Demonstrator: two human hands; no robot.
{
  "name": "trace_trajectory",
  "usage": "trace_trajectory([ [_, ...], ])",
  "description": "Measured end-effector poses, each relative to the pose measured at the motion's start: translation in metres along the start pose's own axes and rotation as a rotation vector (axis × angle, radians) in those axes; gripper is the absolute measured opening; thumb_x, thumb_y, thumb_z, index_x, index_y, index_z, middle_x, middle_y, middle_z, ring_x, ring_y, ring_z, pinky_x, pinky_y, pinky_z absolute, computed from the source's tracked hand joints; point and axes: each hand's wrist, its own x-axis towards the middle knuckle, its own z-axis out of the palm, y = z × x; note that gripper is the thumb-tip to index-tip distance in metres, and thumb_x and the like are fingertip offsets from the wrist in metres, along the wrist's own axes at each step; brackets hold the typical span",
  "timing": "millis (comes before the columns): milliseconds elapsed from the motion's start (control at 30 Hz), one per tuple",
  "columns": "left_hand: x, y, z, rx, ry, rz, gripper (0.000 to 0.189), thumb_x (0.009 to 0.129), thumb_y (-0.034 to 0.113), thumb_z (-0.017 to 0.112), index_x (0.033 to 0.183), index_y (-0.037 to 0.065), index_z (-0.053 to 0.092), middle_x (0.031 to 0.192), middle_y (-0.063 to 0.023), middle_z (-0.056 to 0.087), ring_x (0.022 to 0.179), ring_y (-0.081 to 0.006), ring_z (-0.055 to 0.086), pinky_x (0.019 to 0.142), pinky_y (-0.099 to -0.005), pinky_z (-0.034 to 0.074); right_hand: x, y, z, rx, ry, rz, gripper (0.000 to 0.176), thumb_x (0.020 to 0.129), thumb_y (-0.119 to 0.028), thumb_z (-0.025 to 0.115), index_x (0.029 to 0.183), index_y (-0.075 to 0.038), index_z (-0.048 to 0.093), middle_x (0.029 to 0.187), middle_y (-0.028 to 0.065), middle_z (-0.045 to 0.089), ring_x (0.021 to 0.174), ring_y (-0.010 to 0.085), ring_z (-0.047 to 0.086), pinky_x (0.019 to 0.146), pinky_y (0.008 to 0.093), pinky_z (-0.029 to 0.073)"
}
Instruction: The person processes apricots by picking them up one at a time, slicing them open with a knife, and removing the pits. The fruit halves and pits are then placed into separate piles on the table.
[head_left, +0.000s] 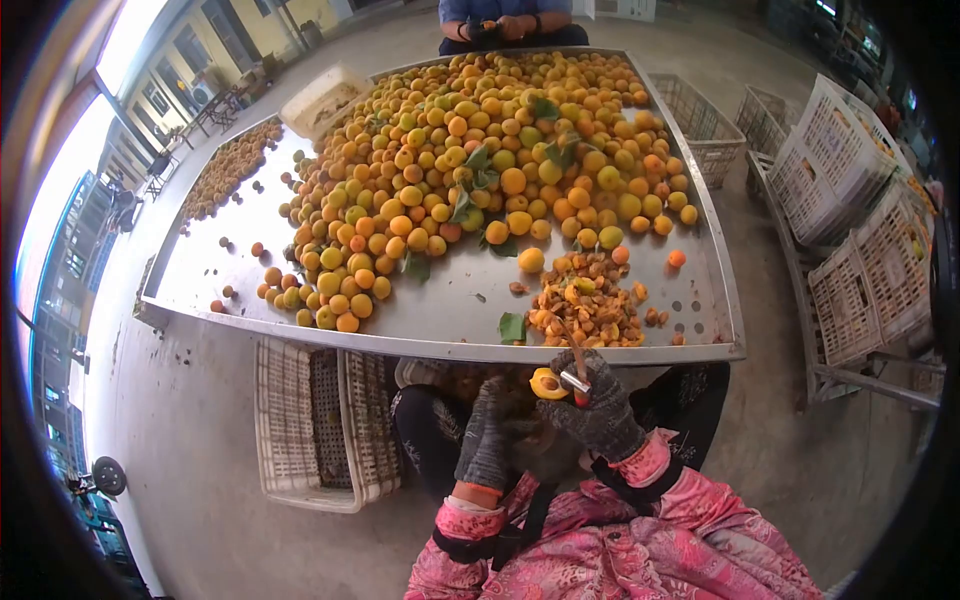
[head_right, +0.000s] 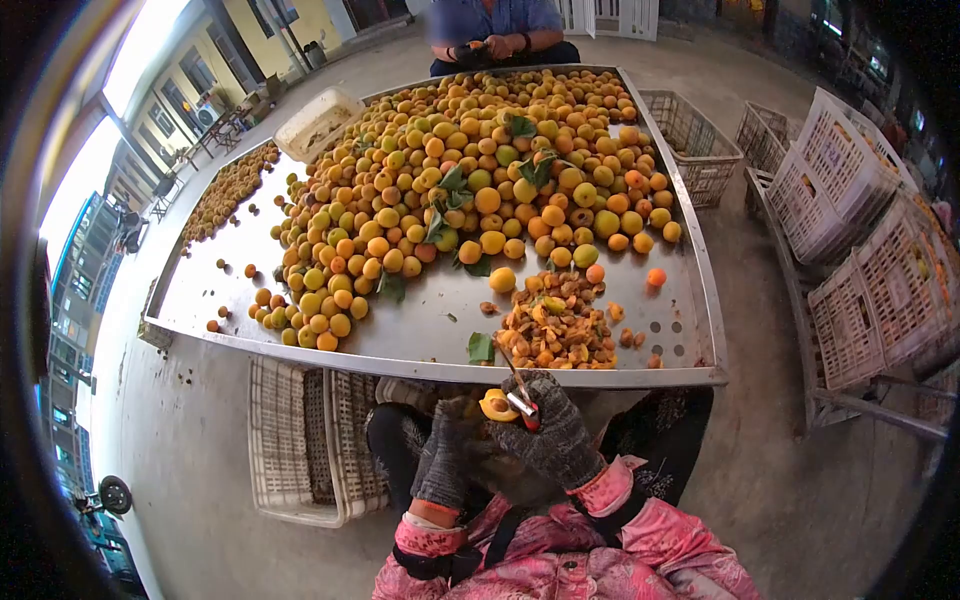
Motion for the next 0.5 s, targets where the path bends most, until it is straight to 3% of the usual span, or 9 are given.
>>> trace_trajectory([
  [67,-0.014,0.010,0.014,0.130,-0.148,0.099,0.040,0.093,0.032,0.044,0.123,0.005,0.043,0.109,-0.0099,0.054,0.079,-0.0161,0.058,0.062,-0.0267,0.049,0.001,-0.002,0.004,0.174,-0.006,0.041,0.043,0.070,-0.009,0.072,0.107,0.000,0.052,0.099,0.0129,0.053,0.091,0.0270,0.055,0.081,0.0336,0.045],
  [133,-0.027,0.011,0.035,-0.062,-0.169,0.144,0.038,0.094,0.023,0.044,0.126,0.002,0.042,0.115,-0.0085,0.052,0.105,-0.0153,0.049,0.090,-0.0264,0.041,0.004,-0.005,0.008,0.107,-0.006,-0.069,0.041,0.071,-0.008,0.070,0.106,0.000,0.051,0.099,0.0123,0.053,0.091,0.0257,0.055,0.080,0.0325,0.045],
  [167,-0.024,0.008,0.037,-0.061,-0.171,0.144,0.038,0.094,0.023,0.044,0.126,0.002,0.042,0.115,-0.0085,0.052,0.105,-0.0153,0.049,0.090,-0.0264,0.041,0.006,-0.007,0.008,0.037,-0.007,-0.180,0.038,0.073,-0.007,0.068,0.106,-0.001,0.051,0.098,0.0116,0.054,0.091,0.0244,0.055,0.080,0.0314,0.045],
  [233,-0.010,-0.003,0.036,0.213,-0.062,0.410,0.038,0.094,0.022,0.044,0.125,0.000,0.042,0.115,-0.0078,0.052,0.106,-0.0149,0.049,0.091,-0.0257,0.040,0.011,-0.012,0.006,0.020,0.010,-0.269,0.034,0.074,-0.005,0.067,0.105,-0.002,0.052,0.100,0.0115,0.054,0.092,0.0220,0.055,0.078,0.0306,0.045],
  [300,0.003,-0.015,0.033,0.126,-0.067,0.448,0.039,0.093,0.024,0.045,0.124,0.002,0.043,0.114,-0.0069,0.051,0.104,-0.0155,0.050,0.091,-0.0277,0.041,0.006,-0.002,0.001,-0.003,0.029,-0.352,0.030,0.075,-0.004,0.065,0.103,-0.002,0.052,0.101,0.0113,0.054,0.093,0.0196,0.054,0.077,0.0297,0.045],
  [367,0.005,-0.010,0.040,-0.128,-0.072,0.345,0.041,0.092,0.029,0.047,0.123,0.003,0.044,0.113,-0.0067,0.052,0.102,-0.0170,0.051,0.090,-0.0300,0.043,-0.007,0.033,-0.010,1.638,-0.065,0.571,0.023,0.080,-0.010,0.062,0.100,-0.004,0.053,0.095,0.0115,0.058,0.078,0.0169,0.058,0.062,0.0275,0.047],
  [400,0.000,-0.002,0.046,-0.317,-0.147,0.246,0.034,0.094,0.021,0.042,0.120,-0.001,0.046,0.113,-0.0103,0.052,0.099,-0.0175,0.053,0.088,-0.0296,0.043,-0.005,0.018,-0.015,1.640,-0.058,0.570,0.023,0.080,-0.010,0.062,0.100,-0.004,0.053,0.095,0.0115,0.058,0.078,0.0169,0.058,0.062,0.0275,0.047],
  [467,-0.001,-0.005,0.046,-0.358,-0.178,0.176,0.034,0.094,0.024,0.043,0.118,0.000,0.047,0.109,-0.0098,0.054,0.096,-0.0179,0.054,0.087,-0.0300,0.044,0.010,-0.031,-0.034,0.792,0.190,0.293,0.031,0.085,-0.018,0.056,0.113,-0.006,0.049,0.071,0.0093,0.056,0.050,0.0192,0.055,0.042,0.0304,0.044],
  [500,0.000,-0.008,0.047,-0.403,-0.202,0.112,0.035,0.094,0.026,0.043,0.117,0.001,0.048,0.105,-0.0093,0.055,0.093,-0.0183,0.055,0.086,-0.0305,0.045,0.015,-0.036,-0.040,0.790,0.201,0.293,0.031,0.085,-0.018,0.056,0.113,-0.006,0.049,0.071,0.0093,0.056,0.050,0.0192,0.055,0.042,0.0304,0.044],
])
